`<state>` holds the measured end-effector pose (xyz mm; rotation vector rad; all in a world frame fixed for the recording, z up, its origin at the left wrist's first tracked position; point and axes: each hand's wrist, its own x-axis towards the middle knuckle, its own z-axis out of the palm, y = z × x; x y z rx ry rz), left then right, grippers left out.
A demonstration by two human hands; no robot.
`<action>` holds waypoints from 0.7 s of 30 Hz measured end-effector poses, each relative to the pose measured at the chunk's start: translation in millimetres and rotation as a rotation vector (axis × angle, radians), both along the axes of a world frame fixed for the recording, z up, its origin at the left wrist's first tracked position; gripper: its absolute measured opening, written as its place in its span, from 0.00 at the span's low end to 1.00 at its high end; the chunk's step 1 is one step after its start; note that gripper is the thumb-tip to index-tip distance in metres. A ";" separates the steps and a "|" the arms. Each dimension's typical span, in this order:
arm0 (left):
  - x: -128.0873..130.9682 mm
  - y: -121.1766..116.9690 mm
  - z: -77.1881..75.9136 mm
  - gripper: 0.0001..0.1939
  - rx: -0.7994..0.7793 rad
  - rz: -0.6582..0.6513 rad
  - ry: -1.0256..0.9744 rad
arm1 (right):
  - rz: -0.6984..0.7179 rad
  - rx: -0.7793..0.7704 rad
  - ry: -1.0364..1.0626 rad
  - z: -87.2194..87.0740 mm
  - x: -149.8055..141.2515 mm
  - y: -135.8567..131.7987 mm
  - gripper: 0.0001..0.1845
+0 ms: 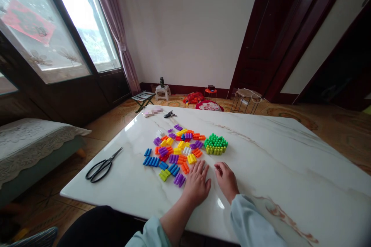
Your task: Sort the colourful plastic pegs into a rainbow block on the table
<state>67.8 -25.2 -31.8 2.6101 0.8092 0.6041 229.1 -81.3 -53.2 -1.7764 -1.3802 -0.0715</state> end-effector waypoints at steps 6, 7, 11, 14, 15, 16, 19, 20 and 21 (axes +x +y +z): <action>-0.8 -0.4 0.6 0.20 -0.018 -0.053 -0.028 | 0.016 -0.147 -0.232 6.7 -12.7 -2.9 0.09; -3.4 -1.7 1.9 0.18 -0.024 -0.079 -0.036 | 0.008 -0.170 -0.261 7.4 -13.4 -2.4 0.09; -30.0 -7.3 11.1 0.17 0.018 -0.106 -0.110 | -0.020 -0.233 -0.319 9.0 -16.2 -1.6 0.09; -63.4 -4.8 16.5 0.18 0.107 0.038 -0.141 | -0.025 -0.241 -0.333 9.6 -17.4 -2.1 0.09; -74.5 -2.0 16.6 0.19 0.135 0.108 -0.130 | -0.025 -0.246 -0.337 9.7 -17.6 -2.2 0.08; -84.6 1.4 15.6 0.21 0.154 0.182 -0.106 | -0.026 -0.251 -0.341 9.9 -17.7 -2.3 0.08; -104.8 12.4 7.8 0.31 0.153 0.346 0.005 | -0.028 -0.271 -0.350 10.1 -17.9 -2.4 0.08; -107.6 15.3 4.5 0.33 0.145 0.368 0.037 | -0.028 -0.275 -0.349 9.9 -18.0 -2.4 0.08; -108.7 17.6 1.6 0.32 0.141 0.372 0.059 | -0.028 -0.278 -0.347 9.5 -18.1 -2.5 0.08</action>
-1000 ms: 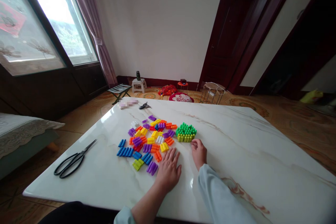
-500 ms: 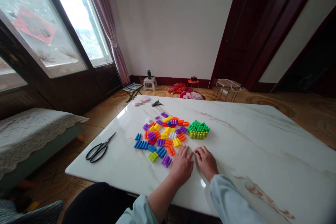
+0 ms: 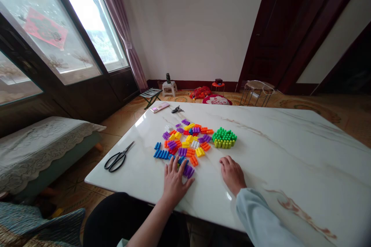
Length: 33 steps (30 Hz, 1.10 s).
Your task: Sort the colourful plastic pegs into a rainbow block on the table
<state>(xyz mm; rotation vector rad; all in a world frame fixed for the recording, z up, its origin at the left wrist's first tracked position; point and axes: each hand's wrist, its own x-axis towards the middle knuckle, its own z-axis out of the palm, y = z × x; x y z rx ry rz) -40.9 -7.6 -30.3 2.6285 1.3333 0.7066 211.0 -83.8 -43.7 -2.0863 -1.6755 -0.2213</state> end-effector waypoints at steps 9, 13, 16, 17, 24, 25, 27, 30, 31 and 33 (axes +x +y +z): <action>13.2 14.3 -0.3 0.22 0.030 -0.124 -0.027 | -0.005 -0.018 -0.005 -2.8 0.6 0.1 0.08; 17.5 21.2 2.0 0.16 0.079 -0.235 -0.046 | -0.004 -0.021 -0.003 -1.9 0.5 0.2 0.08; 21.1 24.9 1.8 0.14 0.100 -0.292 -0.063 | -0.001 -0.016 0.001 -1.3 0.1 0.0 0.08; 22.3 26.1 1.8 0.13 0.103 -0.295 -0.072 | -0.002 -0.016 0.002 -1.0 0.0 -0.1 0.08; 36.0 29.4 12.3 0.10 0.075 -0.197 -0.308 | -0.019 -0.027 -0.011 1.3 -1.3 0.2 0.08; 39.9 27.7 14.5 0.10 0.041 -0.183 -0.378 | -0.017 -0.026 -0.015 0.9 -1.5 0.5 0.08; 49.8 21.4 17.0 0.09 -0.058 -0.180 -0.515 | -0.003 -0.001 -0.022 -0.4 -2.1 0.7 0.08; 66.3 7.1 14.7 0.10 -0.215 -0.225 -0.578 | 0.076 0.109 -0.016 -1.7 -3.5 -0.6 0.14; 71.4 2.2 12.9 0.10 -0.255 -0.247 -0.563 | 0.118 0.150 -0.009 -1.6 -4.1 -1.3 0.18; 79.7 -6.0 9.6 0.11 -0.318 -0.284 -0.530 | 0.205 0.197 0.000 -0.9 -5.2 -3.0 0.22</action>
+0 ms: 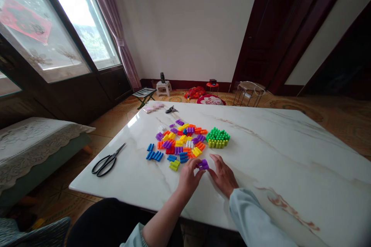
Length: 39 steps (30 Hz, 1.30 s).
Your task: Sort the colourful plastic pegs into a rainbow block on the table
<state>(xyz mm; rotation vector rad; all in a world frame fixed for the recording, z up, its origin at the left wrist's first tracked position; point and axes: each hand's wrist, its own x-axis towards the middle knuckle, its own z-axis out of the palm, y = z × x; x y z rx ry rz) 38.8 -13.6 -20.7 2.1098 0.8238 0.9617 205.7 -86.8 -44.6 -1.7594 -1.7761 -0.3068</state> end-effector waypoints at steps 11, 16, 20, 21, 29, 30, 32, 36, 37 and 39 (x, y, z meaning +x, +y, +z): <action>15.1 -0.8 2.3 0.04 0.040 -0.034 0.142 | 0.079 0.012 0.028 3.5 -2.3 -0.4 0.14; 20.8 -4.1 1.8 0.07 0.074 -0.095 0.086 | 0.071 -0.007 0.081 8.2 -3.8 -2.7 0.10; 18.8 -5.0 -9.2 0.14 0.128 -0.071 0.107 | 0.005 0.009 0.088 4.4 -2.1 -0.6 0.08; 17.7 -4.2 -13.3 0.16 0.152 -0.053 0.125 | -0.014 0.013 0.087 2.7 -1.4 0.2 0.08; 26.7 10.3 -27.6 0.23 0.294 -0.021 0.372 | -0.070 0.007 0.164 -3.3 1.7 3.4 0.09; 29.4 11.9 -26.2 0.23 0.299 -0.018 0.400 | -0.073 0.014 0.182 -2.5 1.9 3.3 0.09; 33.9 13.8 -23.4 0.23 0.310 -0.003 0.440 | -0.088 0.034 0.233 -1.2 2.6 2.7 0.10; 36.3 12.7 -22.2 0.22 0.345 0.024 0.469 | -0.182 0.129 0.410 -2.2 8.8 0.4 0.10; 35.9 11.9 -22.6 0.23 0.351 0.026 0.472 | -0.228 0.165 0.460 -3.2 12.4 -0.3 0.10; 34.9 10.7 -23.5 0.23 0.356 0.027 0.477 | -0.321 0.217 0.541 -5.5 23.3 -1.3 0.11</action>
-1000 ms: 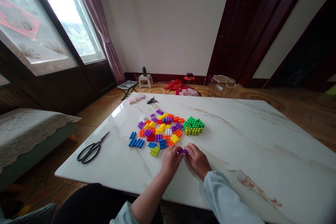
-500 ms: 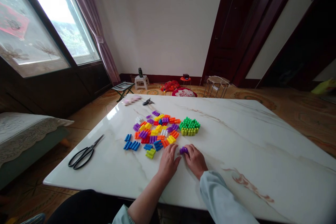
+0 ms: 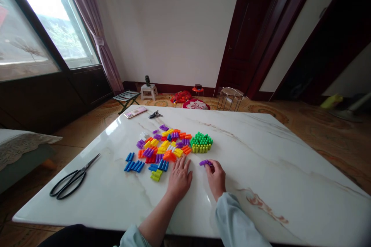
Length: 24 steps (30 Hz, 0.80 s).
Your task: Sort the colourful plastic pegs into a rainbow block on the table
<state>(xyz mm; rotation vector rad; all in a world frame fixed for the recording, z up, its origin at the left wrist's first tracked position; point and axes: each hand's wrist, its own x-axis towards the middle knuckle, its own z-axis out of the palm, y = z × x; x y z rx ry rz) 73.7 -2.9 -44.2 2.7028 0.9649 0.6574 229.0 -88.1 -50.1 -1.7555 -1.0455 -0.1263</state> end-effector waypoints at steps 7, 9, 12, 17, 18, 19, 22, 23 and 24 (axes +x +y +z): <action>0.7 -1.4 1.4 0.24 -0.005 0.009 -0.004 | -0.095 -0.061 -0.046 -2.7 59.2 9.0 0.14; 1.3 -1.5 1.2 0.24 -0.012 0.012 -0.009 | -0.095 -0.074 -0.058 -3.3 71.2 16.0 0.14; 1.7 -1.3 -0.3 0.24 -0.017 0.009 -0.009 | -0.093 -0.083 -0.068 -5.5 80.9 27.6 0.13; 1.7 -1.7 -0.4 0.24 -0.019 0.019 0.012 | -0.118 -0.083 -0.081 -9.3 85.3 41.2 0.13; 1.6 -1.9 0.1 0.24 -0.020 0.021 0.012 | -0.123 -0.082 -0.084 -9.6 85.6 42.6 0.14; 1.5 -2.2 0.7 0.24 -0.021 0.022 0.009 | -0.128 -0.079 -0.087 -9.9 85.7 43.5 0.14; 1.4 -2.7 1.7 0.25 -0.024 0.023 0.002 | -0.137 -0.071 -0.095 -10.5 85.9 45.0 0.14; 1.4 -2.7 1.7 0.25 -0.026 0.022 0.003 | -0.140 -0.069 -0.097 -10.9 85.9 45.5 0.15; 1.4 -2.6 1.6 0.25 -0.027 0.020 0.006 | -0.143 -0.067 -0.099 -11.4 85.9 46.2 0.15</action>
